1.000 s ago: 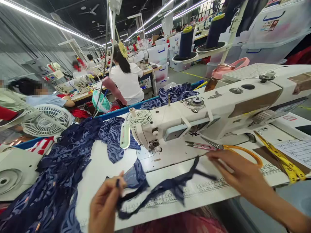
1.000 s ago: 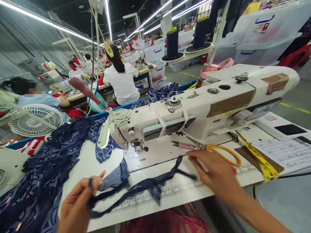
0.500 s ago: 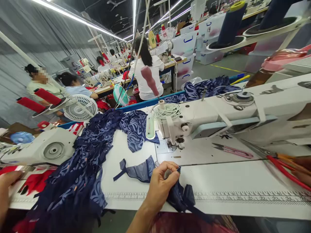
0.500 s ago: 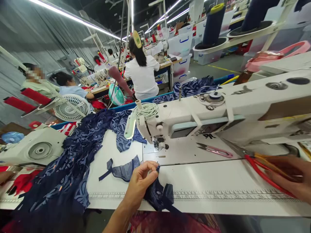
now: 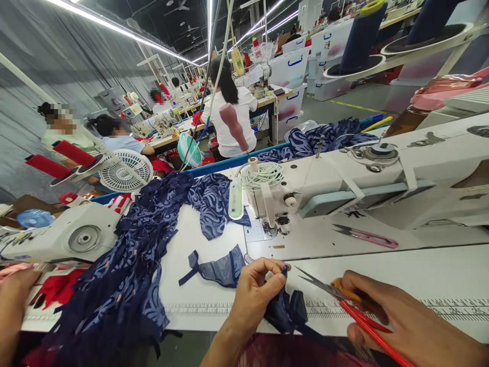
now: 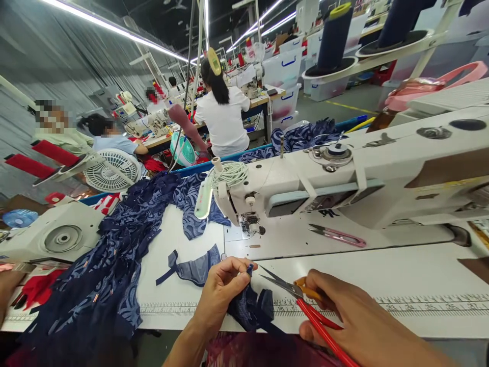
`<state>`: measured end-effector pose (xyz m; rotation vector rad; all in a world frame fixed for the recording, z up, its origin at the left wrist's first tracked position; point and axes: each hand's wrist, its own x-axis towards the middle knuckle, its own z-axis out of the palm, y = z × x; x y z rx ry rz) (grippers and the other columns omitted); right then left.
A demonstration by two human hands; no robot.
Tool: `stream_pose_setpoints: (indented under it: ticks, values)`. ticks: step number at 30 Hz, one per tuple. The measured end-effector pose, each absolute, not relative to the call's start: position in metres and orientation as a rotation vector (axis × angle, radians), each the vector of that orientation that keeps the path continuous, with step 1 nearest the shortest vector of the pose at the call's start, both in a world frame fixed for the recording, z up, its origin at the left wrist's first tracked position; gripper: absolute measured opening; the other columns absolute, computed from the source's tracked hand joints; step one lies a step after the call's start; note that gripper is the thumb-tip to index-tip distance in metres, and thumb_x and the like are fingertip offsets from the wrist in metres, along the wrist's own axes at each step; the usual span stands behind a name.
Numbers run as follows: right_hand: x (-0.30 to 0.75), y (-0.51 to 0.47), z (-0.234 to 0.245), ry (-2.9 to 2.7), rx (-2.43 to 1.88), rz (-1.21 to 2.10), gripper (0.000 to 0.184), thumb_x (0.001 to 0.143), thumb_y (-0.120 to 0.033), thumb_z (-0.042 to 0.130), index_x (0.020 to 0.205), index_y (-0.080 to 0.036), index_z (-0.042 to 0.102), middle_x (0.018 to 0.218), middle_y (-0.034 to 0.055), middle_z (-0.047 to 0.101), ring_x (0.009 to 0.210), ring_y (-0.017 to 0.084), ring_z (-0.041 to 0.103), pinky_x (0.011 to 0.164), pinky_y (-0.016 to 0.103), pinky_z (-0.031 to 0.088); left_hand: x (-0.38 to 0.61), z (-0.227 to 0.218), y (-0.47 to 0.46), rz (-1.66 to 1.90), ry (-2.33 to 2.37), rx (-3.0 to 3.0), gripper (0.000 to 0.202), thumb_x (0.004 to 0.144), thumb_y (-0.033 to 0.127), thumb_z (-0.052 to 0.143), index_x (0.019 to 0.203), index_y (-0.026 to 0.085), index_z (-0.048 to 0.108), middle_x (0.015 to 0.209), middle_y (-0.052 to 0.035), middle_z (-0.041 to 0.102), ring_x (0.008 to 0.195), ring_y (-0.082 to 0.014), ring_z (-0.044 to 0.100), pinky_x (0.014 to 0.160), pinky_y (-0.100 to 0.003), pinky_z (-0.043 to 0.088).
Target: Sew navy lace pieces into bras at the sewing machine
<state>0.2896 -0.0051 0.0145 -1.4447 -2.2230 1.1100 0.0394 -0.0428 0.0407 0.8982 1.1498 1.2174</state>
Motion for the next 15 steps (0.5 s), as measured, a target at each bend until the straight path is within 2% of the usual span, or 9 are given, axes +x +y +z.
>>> stream_pose_setpoints:
  ticks: [2, 4, 9, 11, 15]
  values:
    - [0.28, -0.001, 0.025, -2.357, -1.426, 1.216, 0.027, 0.077, -0.044, 0.066, 0.084, -0.026, 0.049, 0.082, -0.003, 0.063, 0.071, 0.016, 0.057, 0.064, 0.026, 0.046, 0.039, 0.042, -0.044, 1.213, 1.147, 0.898, 0.026, 0.077, 0.037, 0.078, 0.074, 0.016, 0.064, 0.102, -0.0099, 0.069, 0.109, -0.0265, 0.061, 0.098, -0.034, 0.04]
    - [0.275, 0.003, 0.032, -2.425, -1.445, 1.215, 0.028, 0.079, -0.046, 0.065, 0.086, -0.025, 0.048, 0.086, -0.002, 0.063, 0.075, 0.017, 0.057, 0.067, 0.027, 0.044, 0.039, 0.042, -0.045, 1.204, 1.133, 0.893, 0.026, 0.077, 0.037, 0.079, 0.074, 0.016, 0.064, 0.104, -0.0107, 0.07, 0.108, -0.0265, 0.061, 0.098, -0.035, 0.04]
    - [0.269, 0.005, 0.04, -2.456, -1.472, 1.213, 0.032, 0.082, -0.05, 0.063, 0.077, -0.024, 0.043, 0.074, -0.0029, 0.059, 0.066, 0.016, 0.051, 0.06, 0.027, 0.038, 0.041, 0.035, -0.045, 1.2, 1.056, 0.875, 0.024, 0.077, 0.034, 0.079, 0.075, 0.016, 0.064, 0.099, -0.0098, 0.072, 0.103, -0.0247, 0.063, 0.095, -0.034, 0.042]
    - [0.269, 0.006, 0.042, -2.445, -1.475, 1.243, 0.034, 0.083, -0.051, 0.062, 0.076, -0.024, 0.042, 0.072, -0.0032, 0.058, 0.065, 0.015, 0.05, 0.059, 0.027, 0.036, 0.042, 0.032, -0.044, 1.198, 1.056, 0.883, 0.023, 0.078, 0.034, 0.079, 0.075, 0.017, 0.063, 0.096, -0.0088, 0.072, 0.101, -0.0233, 0.064, 0.101, -0.036, 0.04]
    - [0.269, 0.007, 0.043, -2.44, -1.481, 1.273, 0.039, 0.083, -0.052, 0.063, 0.074, -0.024, 0.038, 0.071, -0.0032, 0.057, 0.064, 0.015, 0.049, 0.057, 0.027, 0.034, 0.042, 0.031, -0.044, 1.197, 1.078, 0.909, 0.024, 0.079, 0.035, 0.078, 0.074, 0.018, 0.063, 0.093, -0.0068, 0.074, 0.099, -0.0215, 0.066, 0.116, -0.04, 0.026]
